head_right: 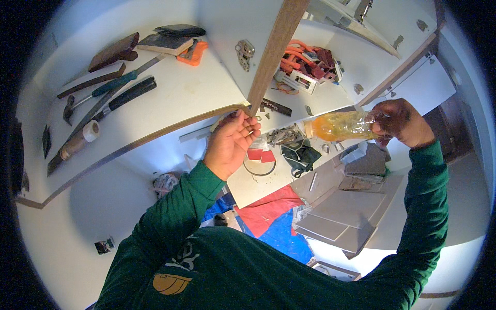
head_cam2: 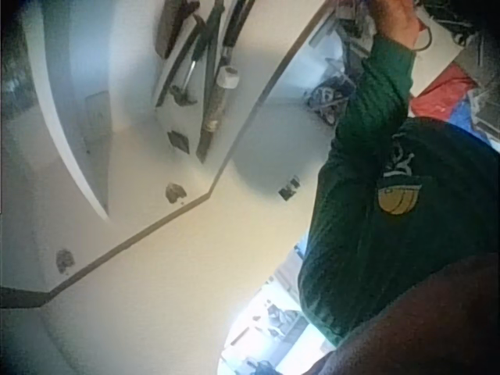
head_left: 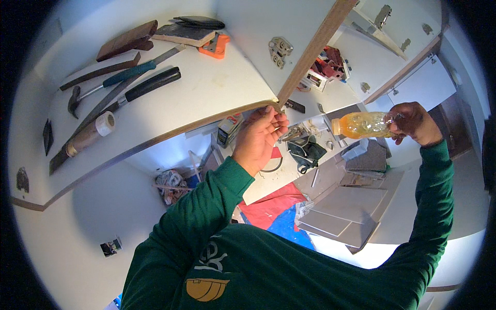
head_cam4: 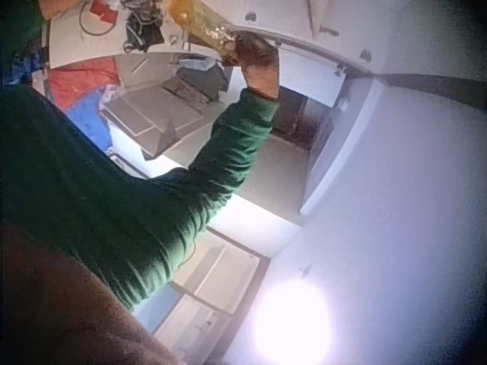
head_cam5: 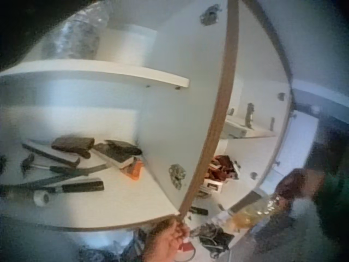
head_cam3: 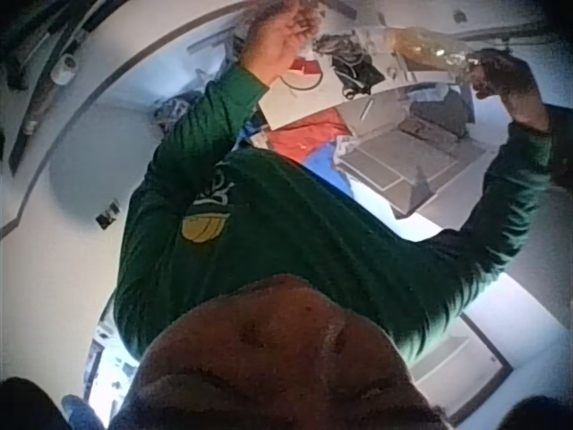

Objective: The person assembles a cabinet by attaching a wooden trim piece to the edge of a white shelf. They use a hammer to tap the trim into place and then apply a small amount of adhesive from a bottle to secure it.

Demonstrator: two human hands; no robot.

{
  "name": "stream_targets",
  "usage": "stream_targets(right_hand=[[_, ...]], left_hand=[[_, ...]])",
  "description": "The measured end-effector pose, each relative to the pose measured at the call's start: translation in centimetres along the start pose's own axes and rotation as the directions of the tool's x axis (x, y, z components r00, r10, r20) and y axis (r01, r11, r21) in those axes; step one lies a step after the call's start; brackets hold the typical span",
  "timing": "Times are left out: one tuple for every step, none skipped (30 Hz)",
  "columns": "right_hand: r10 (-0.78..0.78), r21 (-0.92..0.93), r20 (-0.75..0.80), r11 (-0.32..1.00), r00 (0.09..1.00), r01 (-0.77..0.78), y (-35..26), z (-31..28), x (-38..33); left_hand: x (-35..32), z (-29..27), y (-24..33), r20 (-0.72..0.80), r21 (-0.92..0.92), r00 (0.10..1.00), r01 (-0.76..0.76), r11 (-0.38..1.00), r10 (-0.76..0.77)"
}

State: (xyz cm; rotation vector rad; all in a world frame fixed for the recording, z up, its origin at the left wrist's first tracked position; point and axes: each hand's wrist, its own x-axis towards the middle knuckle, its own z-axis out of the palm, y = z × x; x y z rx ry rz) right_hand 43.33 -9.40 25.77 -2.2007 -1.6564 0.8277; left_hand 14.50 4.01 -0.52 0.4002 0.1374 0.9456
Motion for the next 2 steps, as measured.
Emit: stream_targets(right_hand=[[0.005, 0.006, 0.001, 1.0, 1.0, -0.005, 0.8, -0.1, 0.2], [0.012, 0.013, 0.001, 1.0, 1.0, -0.012, 2.0, -0.1, 0.4]], left_hand=[[0.0, -0.1, 0.1, -0.002, 0.001, 1.0, 0.001, 1.0, -0.001], [0.0, -0.1, 0.1, -0.002, 0.0, 1.0, -0.001, 1.0, 0.001]])
